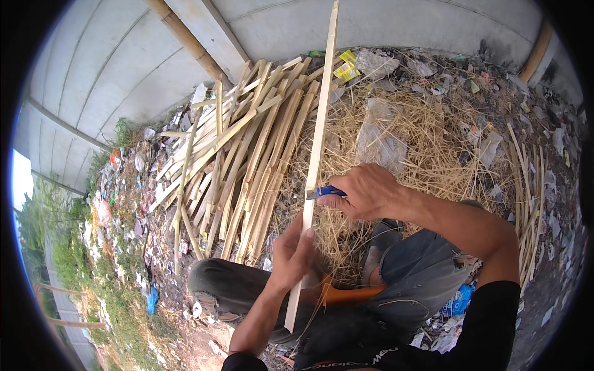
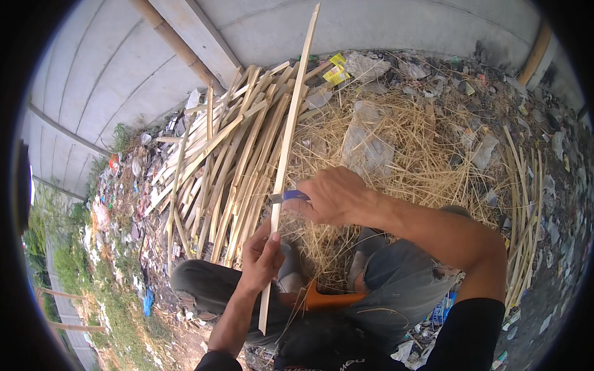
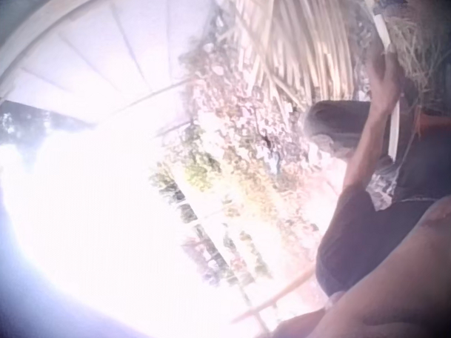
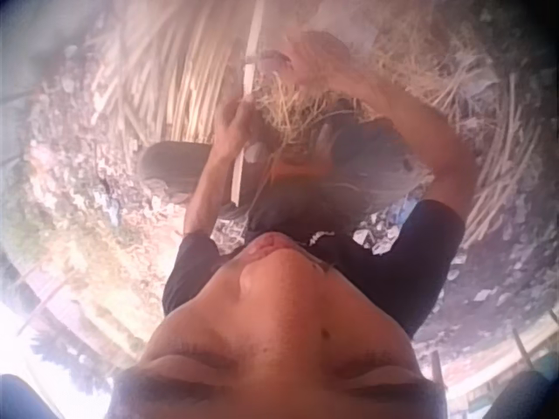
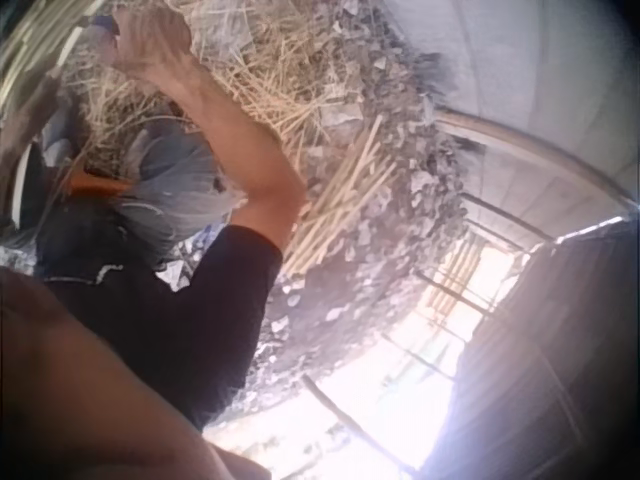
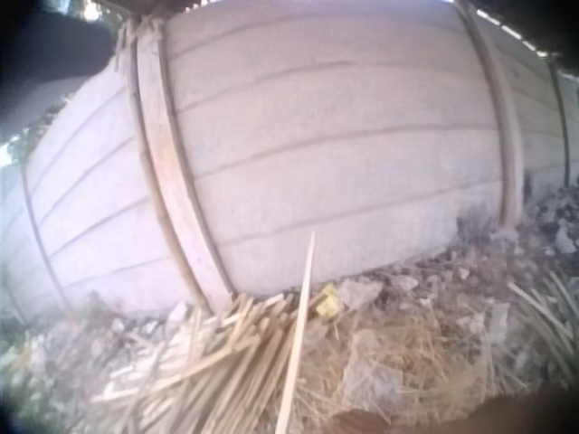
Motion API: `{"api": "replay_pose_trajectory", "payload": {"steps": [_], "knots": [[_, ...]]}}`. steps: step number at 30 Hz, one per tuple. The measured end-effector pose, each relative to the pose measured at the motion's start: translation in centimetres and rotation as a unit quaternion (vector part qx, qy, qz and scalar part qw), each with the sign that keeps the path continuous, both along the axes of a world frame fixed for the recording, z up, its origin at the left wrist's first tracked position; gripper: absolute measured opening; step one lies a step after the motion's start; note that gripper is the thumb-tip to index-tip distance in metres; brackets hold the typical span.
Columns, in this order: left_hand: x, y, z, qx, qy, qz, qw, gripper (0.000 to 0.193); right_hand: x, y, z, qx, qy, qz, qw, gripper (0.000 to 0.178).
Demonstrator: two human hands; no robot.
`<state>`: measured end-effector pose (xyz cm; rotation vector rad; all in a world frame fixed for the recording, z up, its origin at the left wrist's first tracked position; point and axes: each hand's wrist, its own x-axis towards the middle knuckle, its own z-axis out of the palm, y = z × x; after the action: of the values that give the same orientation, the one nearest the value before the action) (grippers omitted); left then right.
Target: The person sits on the ground and uses a knife to split long bamboo poles into thin strips. They hold the bamboo with one hand and use the knife to shave and separate the material, creating a pile of processed strips.
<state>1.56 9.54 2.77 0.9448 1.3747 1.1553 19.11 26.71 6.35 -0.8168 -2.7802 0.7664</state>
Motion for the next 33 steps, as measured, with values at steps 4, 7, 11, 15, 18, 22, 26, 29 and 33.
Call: {"api": "replay_pose_trajectory", "payload": {"steps": [4, 7, 11, 15, 18, 22, 26, 29, 33], "knots": [[-0.1, 0.7, 0.0, 0.017, 0.036, 0.0, 0.999, 0.054, -0.5, 0.0, -1.2, 0.015, 0.073, -0.029, 0.997, 0.062], [-0.3, 0.3, -0.2, 0.013, 0.029, -0.018, 0.999, 0.055, -0.4, -0.2, -1.6, 0.057, 0.056, 0.005, 0.997, 0.062], [0.1, -1.4, -0.6, 0.004, 0.061, -0.047, 0.997, 0.055, 1.5, 7.1, 0.1, 0.003, 0.082, -0.151, 0.985, 0.062], [0.3, -0.4, -0.3, -0.013, 0.03, -0.017, 0.999, 0.055, -0.4, -1.6, -2.0, 0.109, 0.121, 0.052, 0.985, 0.064], [-0.1, -1.8, -1.1, 0.018, 0.051, -0.02, 0.998, 0.052, 0.6, 4.9, -0.6, -0.038, 0.099, -0.123, 0.987, 0.063], [0.1, -1.9, -0.1, 0.017, -0.014, -0.018, 1.0, 0.049, -0.2, 0.2, -1.1, -0.015, 0.096, -0.008, 0.995, 0.061], [0.0, -2.7, 0.1, -0.033, -0.064, 0.003, 0.997, 0.045, -0.3, -1.3, -2.4, 0.055, 0.118, -0.004, 0.991, 0.064], [0.3, -4.1, 0.6, -0.047, -0.07, -0.002, 0.996, 0.048, 0.6, 1.2, -1.5, 0.021, 0.105, -0.032, 0.994, 0.066], [0.6, -3.4, 1.6, -0.028, -0.058, -0.013, 0.998, 0.052, 1.3, -2.8, -1.5, 0.071, 0.112, 0.041, 0.99, 0.065]]}}
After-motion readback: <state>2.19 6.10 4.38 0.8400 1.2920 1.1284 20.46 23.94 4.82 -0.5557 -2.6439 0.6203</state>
